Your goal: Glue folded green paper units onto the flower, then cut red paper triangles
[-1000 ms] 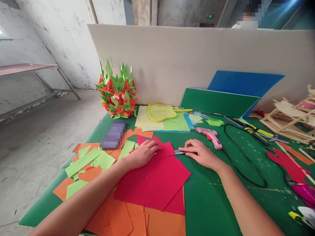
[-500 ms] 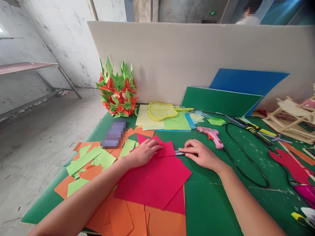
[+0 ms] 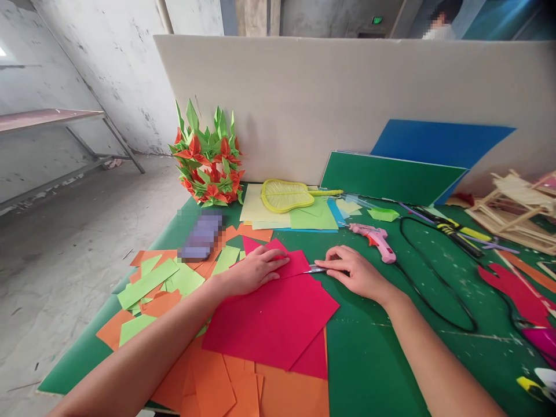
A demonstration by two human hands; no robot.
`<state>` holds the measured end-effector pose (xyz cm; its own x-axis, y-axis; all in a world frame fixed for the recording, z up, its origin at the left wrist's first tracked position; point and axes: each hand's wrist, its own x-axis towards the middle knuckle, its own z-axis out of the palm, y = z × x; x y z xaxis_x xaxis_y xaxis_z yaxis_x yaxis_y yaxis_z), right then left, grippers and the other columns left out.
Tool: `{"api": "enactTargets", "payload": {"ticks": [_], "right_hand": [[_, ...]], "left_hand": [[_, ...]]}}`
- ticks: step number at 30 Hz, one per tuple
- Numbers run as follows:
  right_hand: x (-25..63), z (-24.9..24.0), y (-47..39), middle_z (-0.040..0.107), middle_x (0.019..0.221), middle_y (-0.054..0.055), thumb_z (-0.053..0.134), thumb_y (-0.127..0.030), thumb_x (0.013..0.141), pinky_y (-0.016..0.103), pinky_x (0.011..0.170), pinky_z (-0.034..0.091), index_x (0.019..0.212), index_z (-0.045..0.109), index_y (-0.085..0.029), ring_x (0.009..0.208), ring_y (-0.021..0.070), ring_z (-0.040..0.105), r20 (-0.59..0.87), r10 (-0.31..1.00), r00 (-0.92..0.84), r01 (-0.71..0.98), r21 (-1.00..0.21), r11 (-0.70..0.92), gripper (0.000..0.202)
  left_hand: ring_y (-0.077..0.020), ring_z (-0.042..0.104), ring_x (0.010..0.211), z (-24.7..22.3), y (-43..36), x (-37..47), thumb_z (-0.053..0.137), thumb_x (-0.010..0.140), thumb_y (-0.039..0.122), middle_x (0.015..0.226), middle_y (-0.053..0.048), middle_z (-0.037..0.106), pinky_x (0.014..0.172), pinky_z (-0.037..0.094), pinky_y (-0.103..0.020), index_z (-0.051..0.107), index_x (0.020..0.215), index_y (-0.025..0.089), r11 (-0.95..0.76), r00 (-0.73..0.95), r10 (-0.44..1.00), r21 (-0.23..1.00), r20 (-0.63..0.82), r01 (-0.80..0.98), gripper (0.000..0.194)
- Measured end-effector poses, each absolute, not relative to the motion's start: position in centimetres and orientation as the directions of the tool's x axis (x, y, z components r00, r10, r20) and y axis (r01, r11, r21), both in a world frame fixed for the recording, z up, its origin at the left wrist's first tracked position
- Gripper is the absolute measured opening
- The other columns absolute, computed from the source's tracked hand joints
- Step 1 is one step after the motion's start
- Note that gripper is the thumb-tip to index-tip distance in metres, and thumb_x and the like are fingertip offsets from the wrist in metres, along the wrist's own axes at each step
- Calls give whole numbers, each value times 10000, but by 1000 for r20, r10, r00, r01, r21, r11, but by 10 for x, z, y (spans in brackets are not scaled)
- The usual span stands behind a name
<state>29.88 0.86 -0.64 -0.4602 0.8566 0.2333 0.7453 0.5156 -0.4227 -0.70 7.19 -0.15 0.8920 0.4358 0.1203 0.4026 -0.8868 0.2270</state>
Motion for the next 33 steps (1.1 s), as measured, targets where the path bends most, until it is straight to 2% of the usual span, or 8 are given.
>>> {"api": "enactTargets", "payload": {"ticks": [11, 16, 20, 33], "right_hand": [[301, -6, 8, 590, 1003, 65, 497, -250, 930, 377, 783, 487, 1226, 624, -357, 943, 216, 547, 215, 848, -485, 733, -429, 528, 340], [294, -7, 8, 589, 985, 60, 507, -244, 928, 382, 805, 479, 1241, 611, -360, 940, 214, 543, 250, 832, -495, 722, -414, 554, 349], [295, -6, 7, 585, 996, 62, 505, -244, 928, 366, 773, 482, 1230, 621, -352, 938, 213, 546, 215, 835, -506, 718, -431, 546, 341], [284, -4, 6, 591, 967, 64, 499, -255, 933, 373, 773, 493, 1249, 606, -357, 917, 214, 547, 239, 814, -530, 699, -421, 578, 349]], "left_hand": [[-236, 467, 1148, -5, 73, -7, 287, 998, 352, 1366, -90, 493, 998, 346, -388, 410, 1416, 254, -891, 896, 419, 256, 143, 376, 446], [-247, 455, 1131, -2, 71, -6, 279, 1001, 344, 1388, -88, 476, 989, 350, -386, 420, 1409, 223, -884, 894, 435, 236, 106, 403, 448], [-242, 459, 1075, -2, 71, -6, 299, 996, 348, 1388, -82, 478, 969, 365, -379, 418, 1410, 227, -881, 888, 446, 227, 112, 415, 448], [-237, 483, 1144, -4, 72, -7, 304, 998, 347, 1372, -91, 501, 1002, 358, -399, 414, 1416, 255, -878, 887, 439, 277, 144, 390, 442]]}}
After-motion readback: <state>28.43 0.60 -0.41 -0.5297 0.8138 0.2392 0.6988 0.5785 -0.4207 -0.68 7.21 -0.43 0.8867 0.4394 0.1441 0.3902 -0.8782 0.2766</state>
